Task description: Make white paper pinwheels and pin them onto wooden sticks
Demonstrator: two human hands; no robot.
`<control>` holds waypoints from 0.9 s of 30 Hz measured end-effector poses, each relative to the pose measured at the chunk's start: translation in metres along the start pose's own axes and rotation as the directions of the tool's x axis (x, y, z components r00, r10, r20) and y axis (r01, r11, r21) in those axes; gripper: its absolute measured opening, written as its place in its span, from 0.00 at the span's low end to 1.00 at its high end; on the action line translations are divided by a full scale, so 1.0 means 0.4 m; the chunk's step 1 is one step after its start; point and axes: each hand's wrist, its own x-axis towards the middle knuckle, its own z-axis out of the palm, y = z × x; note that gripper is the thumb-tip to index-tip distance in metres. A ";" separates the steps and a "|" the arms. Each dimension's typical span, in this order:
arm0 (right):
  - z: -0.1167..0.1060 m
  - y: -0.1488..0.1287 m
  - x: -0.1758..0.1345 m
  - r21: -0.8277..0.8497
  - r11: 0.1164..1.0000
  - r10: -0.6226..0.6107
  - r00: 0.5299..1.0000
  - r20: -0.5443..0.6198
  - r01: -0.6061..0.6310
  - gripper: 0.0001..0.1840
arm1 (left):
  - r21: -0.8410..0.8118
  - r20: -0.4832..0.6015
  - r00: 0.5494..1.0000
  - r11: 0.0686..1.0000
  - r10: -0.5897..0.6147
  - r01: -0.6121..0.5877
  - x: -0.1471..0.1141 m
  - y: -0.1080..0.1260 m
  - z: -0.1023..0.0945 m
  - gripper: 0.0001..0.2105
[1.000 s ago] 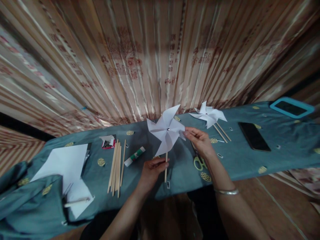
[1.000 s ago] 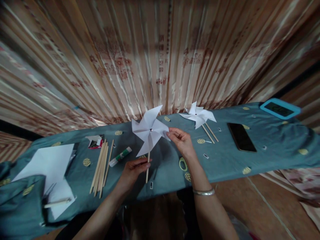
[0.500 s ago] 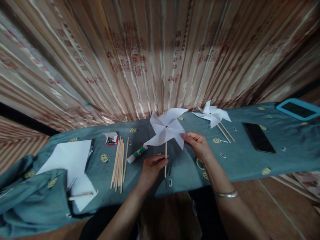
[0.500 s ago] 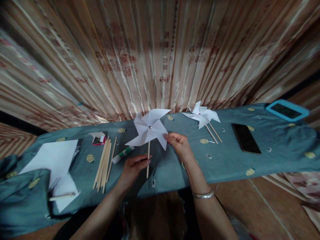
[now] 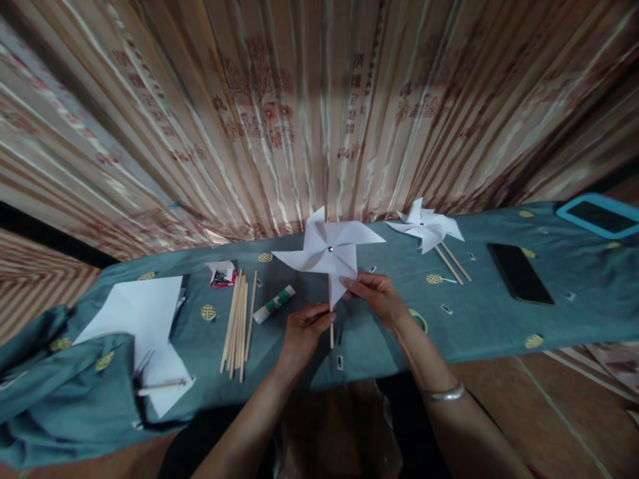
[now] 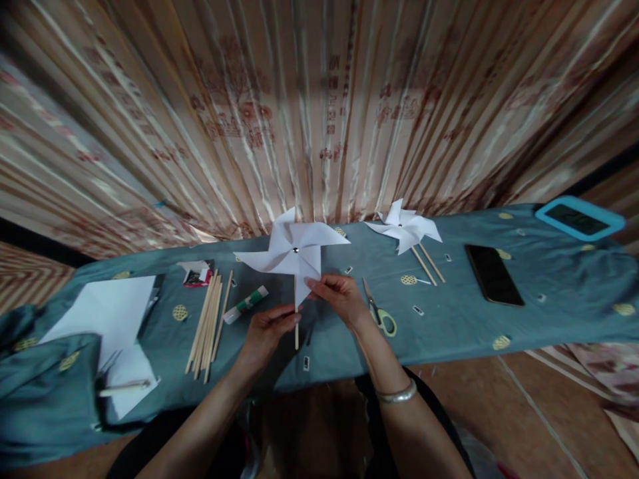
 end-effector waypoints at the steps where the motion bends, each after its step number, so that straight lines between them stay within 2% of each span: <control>1: 0.003 0.003 0.000 -0.002 1.000 -0.003 1.000 0.004 0.003 0.21 | -0.011 0.003 1.000 1.000 -0.003 0.003 0.000 -0.001 0.002 0.11; 5: 0.016 0.016 -0.005 -0.036 0.997 -0.068 0.998 0.003 0.068 0.20 | -0.032 0.010 1.000 0.999 -0.017 0.017 -0.001 -0.003 0.007 0.11; 11: 0.000 0.013 -0.021 -0.262 0.951 -0.152 0.987 0.058 0.162 0.19 | -0.001 0.016 1.000 1.000 -0.007 0.007 -0.003 0.005 0.006 0.10; 13: -0.028 0.002 -0.021 -0.288 0.945 -0.173 0.984 -0.036 0.155 0.21 | -0.009 0.010 1.000 1.000 -0.004 0.004 -0.002 0.009 0.003 0.10; 15: -0.065 -0.011 -0.018 -0.261 0.952 -0.217 0.953 -0.210 0.160 0.24 | -0.016 0.007 1.000 1.000 -0.014 0.014 -0.002 0.013 0.001 0.11; 18: -0.116 -0.023 -0.008 -0.249 0.946 -0.305 0.832 -0.463 0.208 0.22 | 0.010 0.028 0.999 0.999 -0.043 0.043 -0.006 0.015 0.001 0.11; 20: -0.138 -0.025 0.001 -0.256 0.938 -0.341 0.772 -0.536 0.236 0.21 | 0.032 0.054 0.997 0.998 -0.058 0.056 -0.009 0.014 0.002 0.12; 22: -0.149 -0.022 0.010 -0.245 0.938 -0.341 0.775 -0.532 0.244 0.22 | 0.048 0.081 0.995 0.997 -0.066 0.062 -0.010 0.010 0.002 0.12; 27: -0.138 -0.016 0.025 -0.106 0.976 -0.219 0.856 -0.469 0.192 0.24 | 0.069 0.110 0.991 0.995 -0.078 0.070 -0.007 0.000 0.001 0.12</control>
